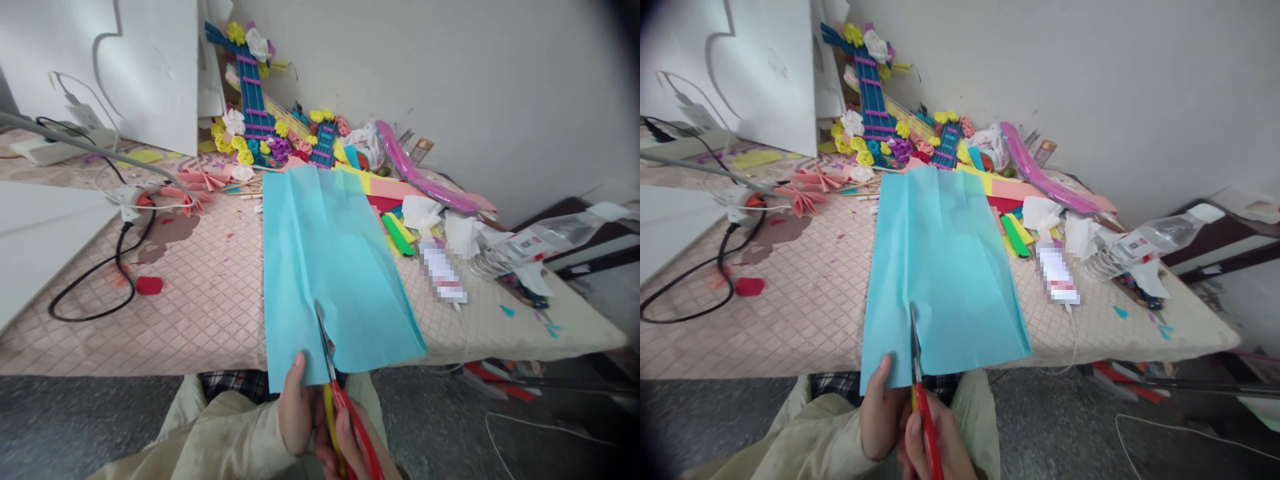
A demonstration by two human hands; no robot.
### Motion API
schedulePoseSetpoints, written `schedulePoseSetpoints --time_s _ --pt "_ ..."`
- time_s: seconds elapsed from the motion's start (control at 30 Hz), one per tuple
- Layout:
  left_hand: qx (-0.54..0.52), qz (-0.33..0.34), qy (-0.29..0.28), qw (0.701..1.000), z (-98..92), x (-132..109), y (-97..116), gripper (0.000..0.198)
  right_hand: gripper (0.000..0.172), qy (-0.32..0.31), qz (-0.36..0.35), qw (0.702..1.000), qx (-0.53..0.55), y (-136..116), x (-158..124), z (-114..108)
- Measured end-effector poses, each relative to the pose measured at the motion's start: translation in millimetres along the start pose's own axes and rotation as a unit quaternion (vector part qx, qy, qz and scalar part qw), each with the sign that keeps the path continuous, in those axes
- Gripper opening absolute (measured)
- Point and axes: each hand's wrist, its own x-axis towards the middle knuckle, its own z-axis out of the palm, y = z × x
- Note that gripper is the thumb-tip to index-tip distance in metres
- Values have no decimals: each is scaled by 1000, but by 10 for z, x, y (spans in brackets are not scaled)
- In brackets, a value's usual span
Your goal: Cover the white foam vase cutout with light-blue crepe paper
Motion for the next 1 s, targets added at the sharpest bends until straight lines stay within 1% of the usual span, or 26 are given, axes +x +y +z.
schedulePoseSetpoints --time_s 0.13,0.2,0.3,0.43,0.53,0.63,0.73,0.8,0.87,1.0 --pt "-4 10 17 1000 0 15 -19 43 67 -1 -18 1000 -3 15 9 31" --pt "-4 14 17 1000 -3 20 -24 42 66 0 -22 1000 -1 11 11 43" --pt "2 17 -14 1000 -54 26 -34 42 63 2 -25 1000 4 -11 4 49" --pt "22 61 -76 995 -203 17 -43 47 61 9 -31 999 11 -48 -11 43" --pt "32 49 -95 994 -274 11 -39 47 61 12 -33 999 16 -63 -12 43" --pt "27 51 -66 996 -264 46 -46 52 63 16 -34 999 23 -58 -7 49" --pt "24 28 -31 999 -229 104 -66 60 64 25 -28 999 33 -39 -5 56" --pt "25 19 -7 999 -223 127 -75 61 65 31 -23 998 42 -26 -4 56" --pt "29 24 16 999 -228 130 -75 59 64 37 -22 998 48 -17 -1 49" --pt "34 32 43 998 -236 104 -76 56 67 49 -25 997 54 -12 13 37"
